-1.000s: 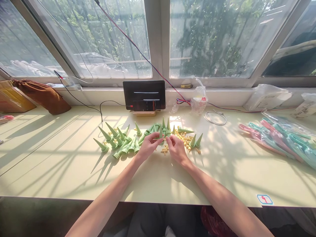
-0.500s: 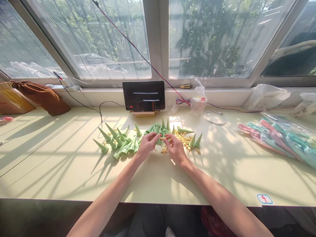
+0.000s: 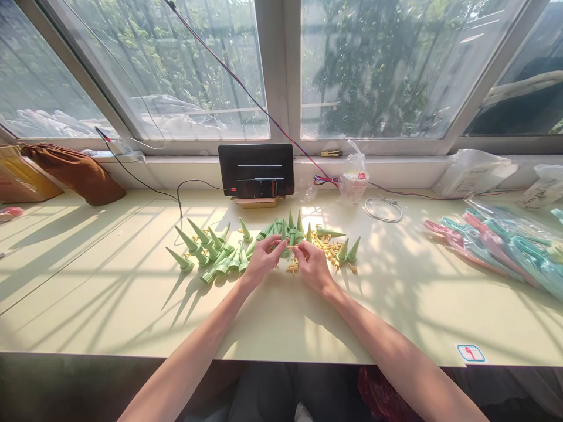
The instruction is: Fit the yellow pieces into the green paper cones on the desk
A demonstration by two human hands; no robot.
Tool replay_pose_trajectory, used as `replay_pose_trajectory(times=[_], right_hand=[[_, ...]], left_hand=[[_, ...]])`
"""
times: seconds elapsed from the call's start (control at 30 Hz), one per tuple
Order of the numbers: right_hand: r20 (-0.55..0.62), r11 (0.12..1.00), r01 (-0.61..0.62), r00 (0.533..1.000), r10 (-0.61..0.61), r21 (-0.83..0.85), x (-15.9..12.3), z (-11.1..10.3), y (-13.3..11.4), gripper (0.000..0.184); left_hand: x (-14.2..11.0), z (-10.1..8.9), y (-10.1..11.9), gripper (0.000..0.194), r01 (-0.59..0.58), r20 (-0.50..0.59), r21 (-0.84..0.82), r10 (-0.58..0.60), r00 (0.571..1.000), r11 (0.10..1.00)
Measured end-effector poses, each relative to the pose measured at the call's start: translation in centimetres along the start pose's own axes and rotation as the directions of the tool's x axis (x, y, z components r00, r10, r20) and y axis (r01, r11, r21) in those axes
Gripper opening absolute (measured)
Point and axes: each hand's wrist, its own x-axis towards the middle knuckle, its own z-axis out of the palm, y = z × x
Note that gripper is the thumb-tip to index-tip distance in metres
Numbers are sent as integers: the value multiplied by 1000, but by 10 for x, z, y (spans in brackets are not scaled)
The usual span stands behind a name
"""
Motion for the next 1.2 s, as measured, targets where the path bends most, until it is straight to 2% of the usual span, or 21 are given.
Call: replay_pose_trajectory(times=[0.13,0.33,0.47,0.83,1.2], right_hand=[[20,998,-53,998,53,22,-1,-2,-2,41],[119,958,-188,979,165,216,0,-3,-1,42],[130,938,-224,972,196,264,2,-2,1,43],[26,994,-44,999,41,105,-3,2,-3,32],[21,996,87,996,-87,-29,0,2,5,27]], left_hand=[[0,0,-4,46,-35,40,1,35,999,999],[-1,-2,-6,44,-67,103,-5,67,992,998],[-1,-1,-7,41,-79,127,2,78,989,997],[2,1,-1,43,34,-42,-14,-35,999,999],[0,0,2,35,59,-77,30,-57,995,998]])
